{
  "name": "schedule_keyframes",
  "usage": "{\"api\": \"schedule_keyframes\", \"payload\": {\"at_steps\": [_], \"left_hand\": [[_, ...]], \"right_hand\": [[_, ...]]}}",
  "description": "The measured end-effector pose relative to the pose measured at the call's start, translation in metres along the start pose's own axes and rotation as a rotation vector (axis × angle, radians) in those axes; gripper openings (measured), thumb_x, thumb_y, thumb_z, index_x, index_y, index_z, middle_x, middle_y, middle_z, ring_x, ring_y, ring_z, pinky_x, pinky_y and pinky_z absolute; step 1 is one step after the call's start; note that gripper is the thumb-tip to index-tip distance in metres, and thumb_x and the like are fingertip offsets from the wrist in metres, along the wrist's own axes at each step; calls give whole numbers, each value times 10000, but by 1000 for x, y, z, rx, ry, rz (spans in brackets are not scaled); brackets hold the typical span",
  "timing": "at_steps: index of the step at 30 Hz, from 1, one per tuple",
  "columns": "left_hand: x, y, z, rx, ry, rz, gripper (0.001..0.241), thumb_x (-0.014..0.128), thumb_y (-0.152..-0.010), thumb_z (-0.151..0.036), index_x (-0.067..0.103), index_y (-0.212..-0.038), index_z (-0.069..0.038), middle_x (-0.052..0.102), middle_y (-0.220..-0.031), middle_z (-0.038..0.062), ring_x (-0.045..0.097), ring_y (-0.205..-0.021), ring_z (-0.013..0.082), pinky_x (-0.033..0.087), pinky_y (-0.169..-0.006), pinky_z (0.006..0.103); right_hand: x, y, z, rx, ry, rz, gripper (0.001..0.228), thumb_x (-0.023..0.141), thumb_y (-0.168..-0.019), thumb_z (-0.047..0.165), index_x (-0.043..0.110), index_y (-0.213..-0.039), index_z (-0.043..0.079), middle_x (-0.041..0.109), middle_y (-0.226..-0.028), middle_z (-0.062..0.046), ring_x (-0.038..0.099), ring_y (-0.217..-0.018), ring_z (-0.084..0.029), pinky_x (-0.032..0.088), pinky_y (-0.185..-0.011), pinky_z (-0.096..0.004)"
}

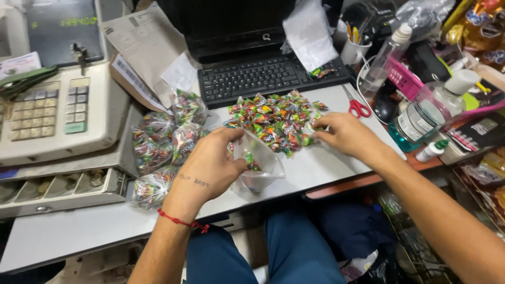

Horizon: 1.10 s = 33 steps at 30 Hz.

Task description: The person is portioning out small wrapped candies from a large pile into individual small plastic bags at a checkout counter.

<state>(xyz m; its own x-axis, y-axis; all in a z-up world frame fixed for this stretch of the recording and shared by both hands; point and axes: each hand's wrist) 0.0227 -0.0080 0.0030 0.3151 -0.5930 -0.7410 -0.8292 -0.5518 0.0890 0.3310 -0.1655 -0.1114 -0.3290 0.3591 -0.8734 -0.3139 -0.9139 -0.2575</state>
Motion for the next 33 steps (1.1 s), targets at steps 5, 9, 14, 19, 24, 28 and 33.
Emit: {"api": "schedule_keyframes", "payload": {"at_steps": [5, 9, 14, 19, 24, 28, 33], "left_hand": [[-1, 1, 6, 22, 17, -8, 650, 744, -777, -155, 605, -1401, -38, 711, -1221, 138, 697, -1112, 365, 549, -951, 476], [-7, 4, 5, 41, 6, -13, 670, 743, -766, -148, 592, -1407, -26, 689, -1290, 158, 630, -1241, 381, 502, -1041, 484], [-7, 10, 7, 51, 16, -12, 647, 724, -777, -168, 595, -1394, -24, 676, -1315, 173, 602, -1274, 390, 484, -1068, 507], [-6, 11, 14, 77, 14, -37, 633, 711, -770, -162, 611, -1381, -32, 683, -1297, 175, 610, -1261, 386, 487, -1068, 505], [-5, 11, 15, 74, 30, -27, 641, 707, -774, -182, 608, -1393, -47, 693, -1280, 150, 627, -1253, 360, 499, -1052, 489], [-4, 8, 17, 80, 43, -33, 625, 705, -784, -186, 611, -1380, -23, 695, -1263, 180, 626, -1244, 387, 499, -1043, 508], [-6, 7, 14, 69, 70, -38, 591, 686, -801, -195, 623, -1374, -62, 695, -1265, 160, 605, -1266, 389, 479, -1068, 525]], "right_hand": [[-51, -3, 89, -53, -340, -145, 218, 753, -899, 44, 790, -1102, 113, 757, -911, -123, 718, -783, -202, 593, -754, -339], [-73, 1, 166, -124, -643, -77, 302, 779, -816, -47, 778, -1110, 23, 780, -966, -115, 712, -872, -175, 626, -812, -334], [-69, -18, 197, -354, -508, -64, 158, 844, -797, 17, 822, -929, 101, 779, -830, -64, 728, -754, -160, 592, -687, -286], [-47, -32, 199, -417, -407, 16, 136, 777, -861, 29, 818, -959, 115, 792, -854, -76, 765, -796, -256, 587, -736, -359], [-44, -34, 202, -245, -361, 121, 202, 761, -847, 19, 793, -1025, 110, 814, -823, -80, 775, -776, -230, 585, -693, -361], [-44, -34, 201, -208, -359, 125, 227, 772, -844, 34, 780, -1052, 124, 817, -810, -68, 749, -727, -193, 554, -641, -309], [-53, -33, 204, -210, -311, 105, 247, 740, -902, 129, 763, -1145, 167, 817, -903, -56, 717, -717, -181, 555, -606, -301]]}}
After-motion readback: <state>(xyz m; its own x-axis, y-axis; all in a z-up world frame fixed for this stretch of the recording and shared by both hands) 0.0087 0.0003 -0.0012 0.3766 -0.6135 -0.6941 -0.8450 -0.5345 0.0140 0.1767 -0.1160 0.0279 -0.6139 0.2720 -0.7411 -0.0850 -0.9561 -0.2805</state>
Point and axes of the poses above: each hand's wrist, its own y-axis away from the middle knuckle, its own x-axis out of the palm, z = x × y
